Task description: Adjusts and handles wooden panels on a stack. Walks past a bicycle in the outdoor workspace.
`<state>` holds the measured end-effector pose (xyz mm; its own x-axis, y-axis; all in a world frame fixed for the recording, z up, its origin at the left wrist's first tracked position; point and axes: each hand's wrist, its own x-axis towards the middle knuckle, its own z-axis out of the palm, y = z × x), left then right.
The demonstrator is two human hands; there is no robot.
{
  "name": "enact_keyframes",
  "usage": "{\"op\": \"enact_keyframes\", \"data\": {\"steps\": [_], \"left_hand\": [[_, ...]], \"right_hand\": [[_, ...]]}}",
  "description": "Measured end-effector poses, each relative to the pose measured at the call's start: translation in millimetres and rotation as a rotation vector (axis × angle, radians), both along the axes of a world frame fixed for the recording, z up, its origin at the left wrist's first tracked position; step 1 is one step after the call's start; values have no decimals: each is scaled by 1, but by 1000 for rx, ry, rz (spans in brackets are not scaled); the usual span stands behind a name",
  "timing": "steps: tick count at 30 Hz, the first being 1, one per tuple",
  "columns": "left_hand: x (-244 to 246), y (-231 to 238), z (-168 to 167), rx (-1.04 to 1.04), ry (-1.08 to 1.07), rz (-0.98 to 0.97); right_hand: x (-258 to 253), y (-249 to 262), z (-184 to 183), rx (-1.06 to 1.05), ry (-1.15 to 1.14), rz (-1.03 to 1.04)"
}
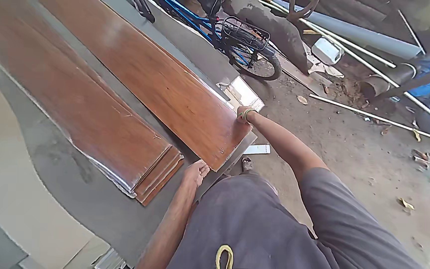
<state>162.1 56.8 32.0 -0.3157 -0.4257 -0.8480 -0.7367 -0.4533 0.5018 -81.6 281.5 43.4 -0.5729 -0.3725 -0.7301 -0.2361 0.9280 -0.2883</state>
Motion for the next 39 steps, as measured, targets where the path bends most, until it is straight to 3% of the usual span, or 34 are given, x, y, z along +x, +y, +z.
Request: {"op": "enact_keyframes", "data": {"steps": [10,13,20,25,28,30,34,36,39], "left_hand": [[4,2,0,-78,11,-74],[3,5,1,-75,18,-59],[-3,18,-6,-99,6,-45],[-3,19,5,-154,-68,-159],[-1,18,5,-178,-64,-222],[-3,20,8,-109,-12,-165],[-17,34,8,29,108,46],[-16,36,12,-41,165,-2],[-6,33,22,-491,292,-303]], "right_hand": [[10,1,7,-16,6,-33],[11,1,18,17,-4,-113],[28,-2,5,7,35,-269],[35,-2,0,-9,42,-276],[36,-4,20,8,61,-290],[29,-1,24,-37,79,-314],[11,7,-2,-237,26,-345],[14,9,2,-316,-19,-378],[28,10,28,-447,-100,-523]]}}
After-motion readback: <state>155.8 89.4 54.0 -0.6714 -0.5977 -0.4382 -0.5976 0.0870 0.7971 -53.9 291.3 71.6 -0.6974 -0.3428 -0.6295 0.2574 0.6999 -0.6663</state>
